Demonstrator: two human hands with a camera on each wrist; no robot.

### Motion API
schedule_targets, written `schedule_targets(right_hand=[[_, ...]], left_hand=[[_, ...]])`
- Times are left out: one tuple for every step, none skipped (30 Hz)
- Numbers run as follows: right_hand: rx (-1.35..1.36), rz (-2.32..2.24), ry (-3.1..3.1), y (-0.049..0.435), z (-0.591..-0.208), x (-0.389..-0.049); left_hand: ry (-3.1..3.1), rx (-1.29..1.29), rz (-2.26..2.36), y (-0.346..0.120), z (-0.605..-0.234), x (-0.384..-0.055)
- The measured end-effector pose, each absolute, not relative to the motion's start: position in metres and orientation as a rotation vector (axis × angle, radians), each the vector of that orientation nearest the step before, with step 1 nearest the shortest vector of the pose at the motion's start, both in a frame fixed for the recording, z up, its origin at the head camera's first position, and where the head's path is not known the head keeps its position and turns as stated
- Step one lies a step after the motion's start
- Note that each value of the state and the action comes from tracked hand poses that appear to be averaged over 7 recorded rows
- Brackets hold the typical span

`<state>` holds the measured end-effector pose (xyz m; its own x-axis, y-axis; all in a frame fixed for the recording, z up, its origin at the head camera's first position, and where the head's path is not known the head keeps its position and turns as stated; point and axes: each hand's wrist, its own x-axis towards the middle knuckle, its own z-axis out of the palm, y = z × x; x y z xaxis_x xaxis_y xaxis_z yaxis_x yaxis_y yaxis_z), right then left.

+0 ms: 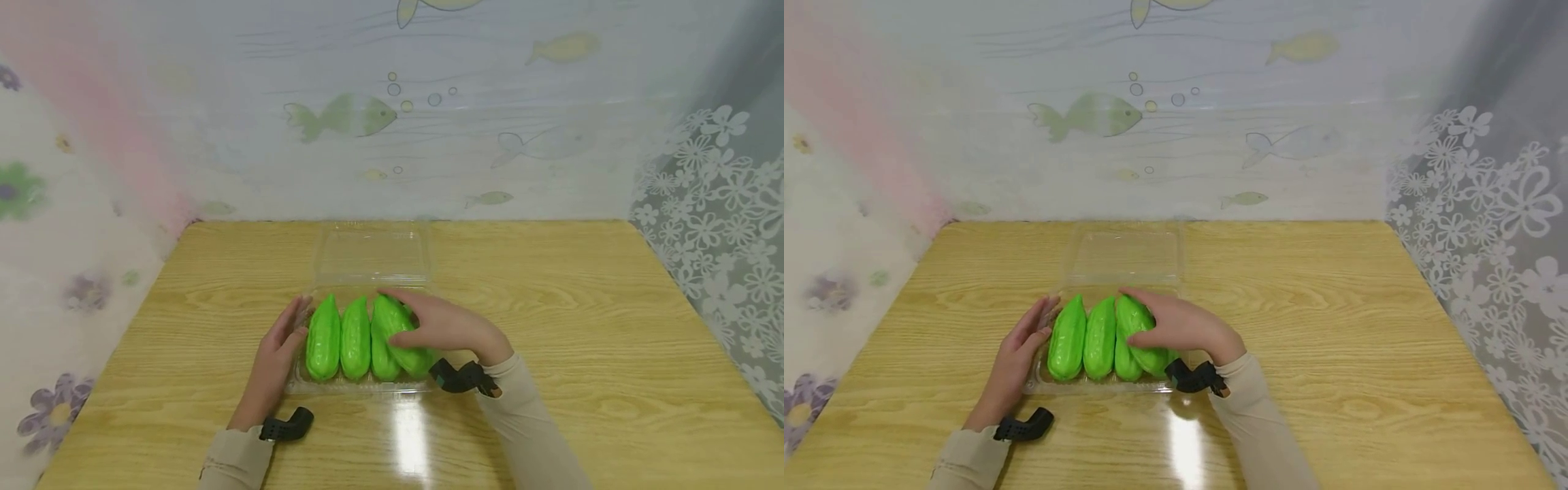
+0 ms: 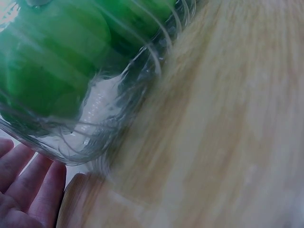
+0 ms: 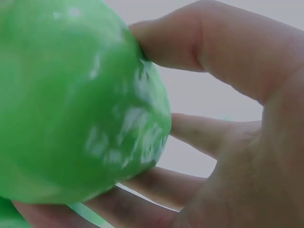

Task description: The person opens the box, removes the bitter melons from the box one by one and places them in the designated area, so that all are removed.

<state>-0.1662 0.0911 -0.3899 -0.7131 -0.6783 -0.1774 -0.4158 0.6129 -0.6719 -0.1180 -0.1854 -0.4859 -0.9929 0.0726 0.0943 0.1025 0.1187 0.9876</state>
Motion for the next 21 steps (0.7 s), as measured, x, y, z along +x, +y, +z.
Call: schedule_targets(right_hand=[[-0.864,-0.862,2.427,0.092,-0.390,-0.166],[-0.853,-0.863,2.435,0.093,-0.390,-0.167],[-0.848,-0.874,2.442,0.094,-0.390,-0.167],[-0.839,-0.887,2.446,0.095,-0.390,-0.167],[-0.826,-0.908,2.446,0.096,-0.389,-0.168],[-0.817,-0.923,2.450,0.097,-0.389,-0.168],[-0.806,-0.930,2.459,0.098,-0.388,-0.168],[-0.792,-0.940,2.469,0.099,-0.388,-0.169],[-0.781,-0.952,2.473,0.100,-0.387,-0.169],[-0.771,-0.963,2.476,0.101,-0.386,-0.170],[-0.759,-0.977,2.476,0.102,-0.385,-0.170],[-0.751,-0.986,2.480,0.103,-0.384,-0.171],[-0.738,-0.999,2.479,0.104,-0.384,-0.171],[-0.725,-1.016,2.477,0.105,-0.383,-0.172],[-0.713,-1.033,2.473,0.106,-0.383,-0.173],[-0.701,-1.049,2.472,0.107,-0.382,-0.174],[-0.688,-1.064,2.473,0.108,-0.382,-0.174],[-0.677,-1.075,2.478,0.108,-0.381,-0.174],[-0.664,-1.094,2.479,0.108,-0.378,-0.174],[-0.653,-1.112,2.480,0.108,-0.375,-0.173],[-0.646,-1.127,2.481,0.107,-0.371,-0.171]], left_hand=[[-2.333,-0.179,-2.064,-0.186,-0.486,-0.118],[-2.333,-0.171,-2.067,-0.186,-0.486,-0.118],[-2.333,-0.167,-2.070,-0.186,-0.486,-0.118],[-2.331,-0.164,-2.076,-0.186,-0.485,-0.118],[-2.332,-0.158,-2.080,-0.186,-0.485,-0.118],[-2.333,-0.150,-2.087,-0.185,-0.484,-0.118],[-2.328,-0.148,-2.095,-0.186,-0.484,-0.119],[-2.329,-0.150,-2.093,-0.186,-0.485,-0.119],[-2.328,-0.153,-2.092,-0.186,-0.485,-0.120],[-2.327,-0.157,-2.093,-0.186,-0.486,-0.121],[-2.328,-0.161,-2.090,-0.187,-0.486,-0.122],[-2.328,-0.170,-2.085,-0.187,-0.487,-0.122],[-2.328,-0.182,-2.078,-0.188,-0.488,-0.123],[-2.331,-0.187,-2.074,-0.188,-0.489,-0.124],[-2.329,-0.187,-2.077,-0.188,-0.489,-0.124],[-2.329,-0.186,-2.078,-0.188,-0.490,-0.125],[-2.332,-0.189,-2.076,-0.188,-0.490,-0.126],[-2.333,-0.190,-2.075,-0.188,-0.491,-0.126],[-2.333,-0.189,-2.076,-0.188,-0.491,-0.127],[-2.332,-0.189,-2.077,-0.188,-0.491,-0.127],[-2.331,-0.187,-2.080,-0.188,-0.491,-0.128]])
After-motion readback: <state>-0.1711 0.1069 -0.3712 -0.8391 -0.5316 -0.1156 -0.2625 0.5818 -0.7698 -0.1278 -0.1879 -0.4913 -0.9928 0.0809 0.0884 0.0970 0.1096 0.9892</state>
